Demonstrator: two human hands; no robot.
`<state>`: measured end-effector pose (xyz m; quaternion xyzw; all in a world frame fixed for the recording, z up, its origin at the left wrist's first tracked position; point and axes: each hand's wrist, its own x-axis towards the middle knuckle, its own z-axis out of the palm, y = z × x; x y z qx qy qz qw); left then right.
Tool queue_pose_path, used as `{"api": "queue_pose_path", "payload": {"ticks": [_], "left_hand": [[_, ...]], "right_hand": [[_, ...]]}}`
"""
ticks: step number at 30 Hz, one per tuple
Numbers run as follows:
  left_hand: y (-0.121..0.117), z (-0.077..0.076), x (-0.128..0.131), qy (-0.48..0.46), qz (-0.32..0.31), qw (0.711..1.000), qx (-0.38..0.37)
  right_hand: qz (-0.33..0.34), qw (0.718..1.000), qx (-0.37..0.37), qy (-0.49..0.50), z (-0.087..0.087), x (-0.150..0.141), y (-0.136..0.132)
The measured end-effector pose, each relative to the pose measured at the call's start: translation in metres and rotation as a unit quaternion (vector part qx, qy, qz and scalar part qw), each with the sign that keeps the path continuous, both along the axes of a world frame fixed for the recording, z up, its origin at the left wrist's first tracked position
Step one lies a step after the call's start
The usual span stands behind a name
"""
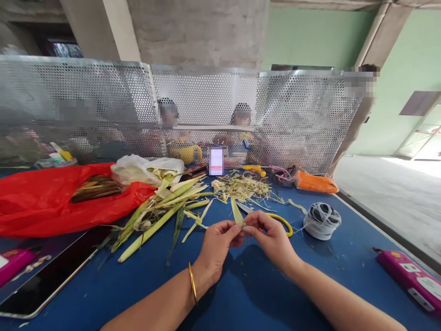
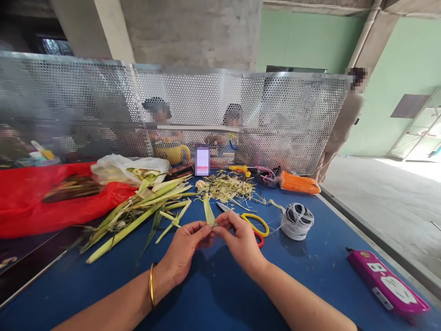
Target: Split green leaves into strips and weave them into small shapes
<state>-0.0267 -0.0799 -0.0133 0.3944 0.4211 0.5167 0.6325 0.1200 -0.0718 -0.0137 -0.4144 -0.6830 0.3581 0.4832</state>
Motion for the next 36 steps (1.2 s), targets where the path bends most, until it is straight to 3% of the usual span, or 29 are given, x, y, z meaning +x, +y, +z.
{"api": "queue_pose_path", "payload": {"ticks": [3,7,11,15,19,25,29,36], "left_hand": [[-0.0008,0.0005,-0.0004,-0.028,-0.01,0.999,-0.035],[-0.0018,0.0007,-0.0004,-0.034,-0.009,0.998,-0.056],[0.0006,-0.0016,0.0005,-0.021,0.024,0.998,-0.056],[0.0024,-0.0019,0.0009,0.028,0.056,0.998,-0.013],[-0.0001,0.001,0.0004,0.06,0.047,0.996,0.044],[-0.0019,-0.0023,-0.0005,0.127,0.029,0.985,0.111],[0.0,-0.0043,0.0,0.115,0.019,0.987,0.109],[-0.0004,-0.0007,0.0006,-0.002,0.019,1.0,-0.003]], "right_hand": [[0.002,0.988,0.113,-0.104,0.0008,0.0021,-0.0022],[-0.016,0.982,0.142,-0.123,0.0009,0.003,-0.003],[-0.009,0.989,0.112,-0.093,-0.0018,0.002,-0.0018],[-0.027,0.997,0.036,-0.07,-0.0048,0.0005,-0.0006],[-0.047,0.998,-0.041,-0.022,-0.0034,-0.0012,-0.0006],[-0.061,0.996,-0.062,0.031,0.0011,-0.0026,-0.001],[-0.058,0.997,-0.03,0.029,0.0024,-0.0029,-0.0019],[-0.022,0.987,0.119,-0.104,0.0008,0.0015,-0.0023]]}}
